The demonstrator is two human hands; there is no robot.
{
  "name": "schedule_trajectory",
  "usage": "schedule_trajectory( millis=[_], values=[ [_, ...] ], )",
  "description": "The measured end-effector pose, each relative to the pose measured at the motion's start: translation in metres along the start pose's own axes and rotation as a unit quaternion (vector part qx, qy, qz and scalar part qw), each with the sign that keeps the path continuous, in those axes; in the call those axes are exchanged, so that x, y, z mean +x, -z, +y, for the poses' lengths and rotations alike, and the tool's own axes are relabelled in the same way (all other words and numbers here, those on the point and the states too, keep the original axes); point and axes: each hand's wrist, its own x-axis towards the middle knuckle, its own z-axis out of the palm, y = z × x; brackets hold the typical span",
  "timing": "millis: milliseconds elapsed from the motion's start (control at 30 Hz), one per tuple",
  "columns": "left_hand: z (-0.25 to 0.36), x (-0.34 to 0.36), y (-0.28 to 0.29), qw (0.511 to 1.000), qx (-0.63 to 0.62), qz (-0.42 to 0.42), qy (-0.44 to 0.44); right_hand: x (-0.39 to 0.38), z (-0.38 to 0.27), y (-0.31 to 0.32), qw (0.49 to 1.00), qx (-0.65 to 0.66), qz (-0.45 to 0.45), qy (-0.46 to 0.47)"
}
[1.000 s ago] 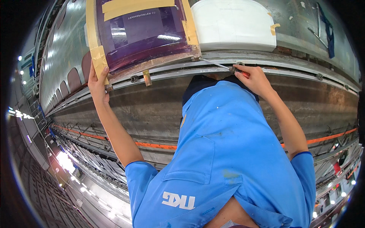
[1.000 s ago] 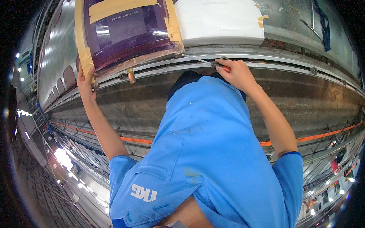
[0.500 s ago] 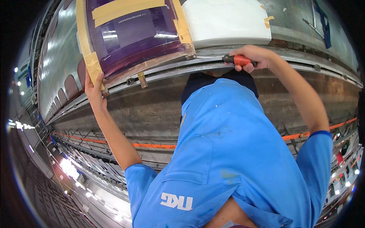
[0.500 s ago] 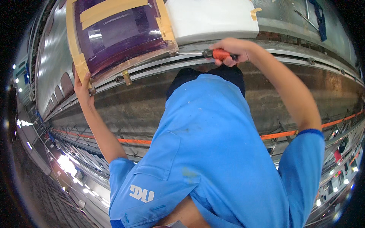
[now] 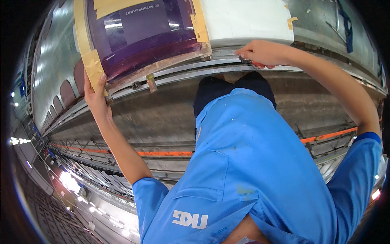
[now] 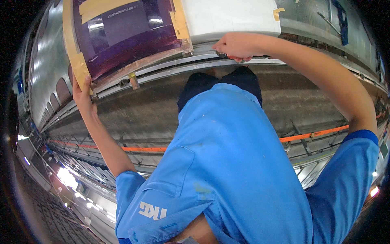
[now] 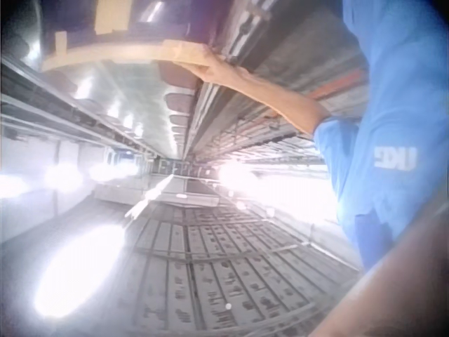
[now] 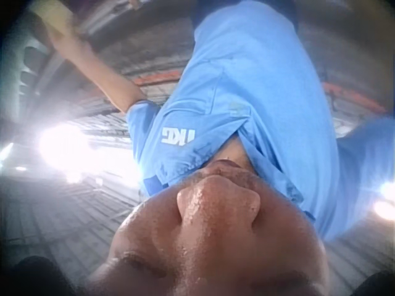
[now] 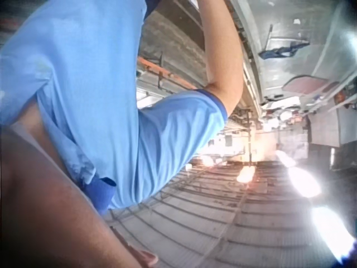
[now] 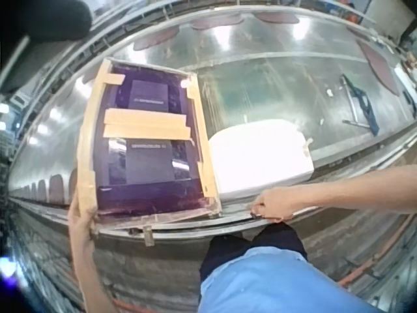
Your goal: The person uses a screwdriver to loosen a clamp on a wooden frame, then removes a black sheet from the frame. They place the sheet on the table, pick up scissors, and cut the sheet into smaller pieces.
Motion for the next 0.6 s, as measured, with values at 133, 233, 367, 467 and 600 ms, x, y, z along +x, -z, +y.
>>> schedule_trajectory(
  millis=[133, 233, 367, 467, 600],
  values=[
    [0.004, -0.001, -0.003, 1.000, -0.010, -0.011, -0.010, 0.007, 0.011, -0.013, 0.988, -0.130, 0.065, 0.048],
    [0.009, 0.001, -0.004, 0.999, -0.009, -0.024, -0.029, 0.005, 0.015, -0.018, 0.959, -0.221, 0.130, 0.123],
    [0.022, 0.003, -0.003, 0.997, -0.004, -0.050, -0.051, -0.007, 0.019, -0.009, 0.997, -0.056, 0.011, 0.057],
    [0.037, 0.004, -0.004, 0.997, 0.014, -0.053, -0.059, -0.016, 0.050, -0.001, 0.996, 0.081, -0.006, 0.045],
    [0.067, -0.015, -0.018, 0.995, -0.034, -0.076, -0.047, -0.061, 0.041, -0.012, 0.943, 0.260, 0.131, 0.158]
  ],
)
